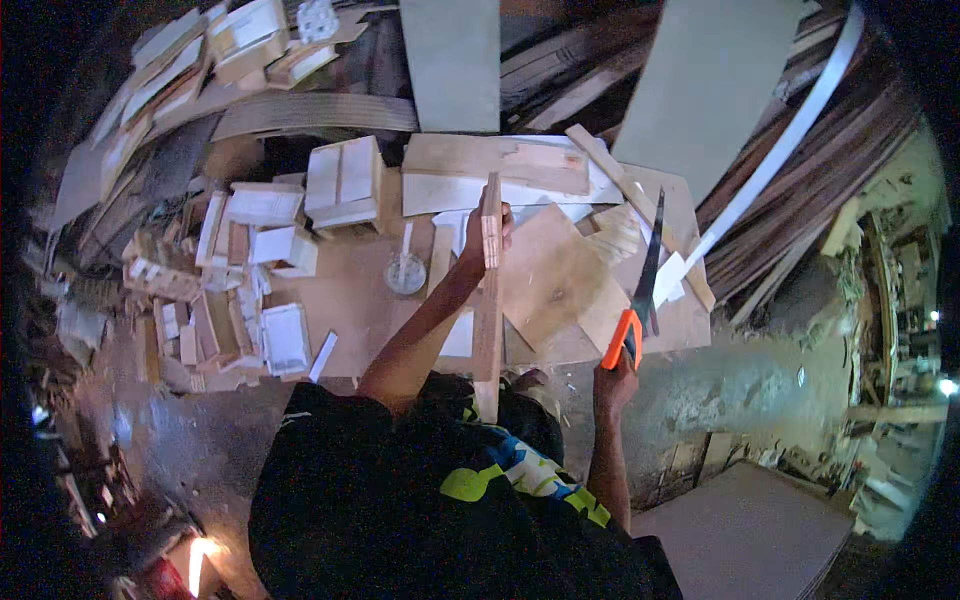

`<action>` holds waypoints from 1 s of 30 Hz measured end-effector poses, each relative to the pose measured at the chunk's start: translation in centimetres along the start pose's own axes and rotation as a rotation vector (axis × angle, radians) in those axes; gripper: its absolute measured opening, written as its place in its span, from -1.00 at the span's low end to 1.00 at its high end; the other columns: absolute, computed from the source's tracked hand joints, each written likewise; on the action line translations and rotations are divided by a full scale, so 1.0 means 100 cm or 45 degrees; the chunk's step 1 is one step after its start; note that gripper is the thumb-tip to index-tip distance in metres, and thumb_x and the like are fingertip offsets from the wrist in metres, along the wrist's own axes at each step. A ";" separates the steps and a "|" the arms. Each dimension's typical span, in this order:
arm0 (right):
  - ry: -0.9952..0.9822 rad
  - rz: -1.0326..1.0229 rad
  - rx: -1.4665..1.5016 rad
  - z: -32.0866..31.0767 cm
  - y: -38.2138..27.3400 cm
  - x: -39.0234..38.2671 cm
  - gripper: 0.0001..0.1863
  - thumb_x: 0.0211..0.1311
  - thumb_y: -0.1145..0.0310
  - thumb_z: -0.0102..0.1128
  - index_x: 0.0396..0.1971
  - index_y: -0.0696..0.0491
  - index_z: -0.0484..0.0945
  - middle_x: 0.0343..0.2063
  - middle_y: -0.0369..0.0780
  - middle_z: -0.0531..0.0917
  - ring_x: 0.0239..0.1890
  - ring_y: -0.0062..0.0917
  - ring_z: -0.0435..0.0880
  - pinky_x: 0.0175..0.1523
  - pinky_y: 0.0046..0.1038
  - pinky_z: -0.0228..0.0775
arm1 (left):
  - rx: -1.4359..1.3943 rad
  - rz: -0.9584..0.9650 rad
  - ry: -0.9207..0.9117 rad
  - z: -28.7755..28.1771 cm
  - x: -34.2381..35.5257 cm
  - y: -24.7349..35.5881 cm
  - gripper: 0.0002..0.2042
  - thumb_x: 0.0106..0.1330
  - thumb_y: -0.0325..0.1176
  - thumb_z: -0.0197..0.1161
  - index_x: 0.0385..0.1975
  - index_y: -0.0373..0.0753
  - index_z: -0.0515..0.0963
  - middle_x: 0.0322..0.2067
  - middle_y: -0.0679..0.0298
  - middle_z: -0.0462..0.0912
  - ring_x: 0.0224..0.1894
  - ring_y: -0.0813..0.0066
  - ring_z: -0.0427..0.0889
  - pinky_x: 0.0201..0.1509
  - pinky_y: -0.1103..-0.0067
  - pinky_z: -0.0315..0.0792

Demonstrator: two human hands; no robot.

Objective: The person saws a small piece of wood by hand using a hand saw on a workbench.

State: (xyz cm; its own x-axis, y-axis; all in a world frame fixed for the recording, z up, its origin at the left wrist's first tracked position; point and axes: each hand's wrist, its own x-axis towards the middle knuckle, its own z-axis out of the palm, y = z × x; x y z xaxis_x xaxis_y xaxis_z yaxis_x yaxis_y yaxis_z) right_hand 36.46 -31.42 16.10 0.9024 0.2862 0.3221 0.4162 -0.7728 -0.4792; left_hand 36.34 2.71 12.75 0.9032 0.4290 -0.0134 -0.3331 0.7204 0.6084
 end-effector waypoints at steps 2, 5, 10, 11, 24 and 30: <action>-0.082 -0.016 -0.011 0.010 -0.005 0.007 -0.71 -0.20 0.48 0.08 -0.34 0.01 0.47 -0.51 -0.09 0.53 -0.47 -0.18 0.52 -0.39 -0.30 0.39 | 0.089 -0.008 0.220 0.008 -0.022 0.008 -0.49 0.18 0.20 -0.24 -0.62 -0.15 0.37 -0.86 0.31 0.29 -0.91 0.51 0.27 -0.88 0.64 0.22; -0.100 -0.171 -0.165 0.026 0.000 0.011 -0.77 -0.13 0.42 0.06 -0.35 -0.03 0.48 -0.52 -0.18 0.55 -0.49 -0.23 0.54 -0.41 -0.29 0.38 | 0.019 0.121 0.281 0.013 -0.053 0.016 -0.48 0.17 0.21 -0.24 -0.59 -0.16 0.38 -0.83 0.29 0.32 -0.89 0.49 0.28 -0.85 0.62 0.24; -0.429 -0.277 -0.116 0.053 0.027 0.004 -0.70 -0.12 0.40 0.06 -0.27 0.01 0.45 -0.42 -0.15 0.54 -0.40 -0.25 0.53 -0.34 -0.27 0.38 | 0.974 0.242 1.092 -0.003 -0.131 0.015 -0.52 0.27 0.05 -0.24 -0.17 -0.28 0.37 -0.34 0.30 0.47 -0.30 0.53 0.45 -0.22 0.56 0.36; -0.611 -0.209 -0.167 0.060 0.032 0.002 -0.66 -0.11 0.40 0.06 -0.22 0.04 0.42 -0.38 -0.12 0.53 -0.36 -0.23 0.52 -0.30 -0.26 0.36 | 0.748 0.615 0.872 -0.005 -0.150 0.012 -0.51 0.25 0.08 -0.19 -0.17 -0.28 0.38 -0.33 0.29 0.48 -0.28 0.50 0.45 -0.28 0.49 0.39; -0.562 -0.483 -0.099 0.068 0.051 -0.016 -0.52 -0.12 0.44 0.13 -0.10 0.16 0.30 -0.12 -0.03 0.37 -0.01 -0.17 0.28 0.03 -0.23 0.13 | 0.046 0.450 1.938 -0.047 -0.389 -0.127 -0.47 0.21 0.11 -0.16 -0.13 -0.29 0.37 -0.23 0.20 0.47 -0.21 0.37 0.46 -0.20 0.44 0.39; -1.102 -0.403 0.554 0.058 0.024 -0.026 -0.63 -0.06 0.39 0.17 -0.20 0.13 0.35 -0.29 -0.13 0.47 -0.23 -0.39 0.47 -0.21 -0.40 0.32 | -0.216 0.364 2.040 -0.048 -0.425 -0.184 -0.45 0.21 0.11 -0.17 -0.09 -0.30 0.34 -0.18 0.16 0.46 -0.18 0.31 0.46 -0.14 0.44 0.39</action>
State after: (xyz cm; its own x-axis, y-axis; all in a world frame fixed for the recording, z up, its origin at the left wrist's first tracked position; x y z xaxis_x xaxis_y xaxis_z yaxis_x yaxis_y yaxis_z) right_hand 35.72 -30.72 9.39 0.4434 0.8865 -0.1327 0.4988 -0.3670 -0.7852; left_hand 2.82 -26.13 -1.65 -0.3403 0.5676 -0.7497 -0.5526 0.5243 0.6479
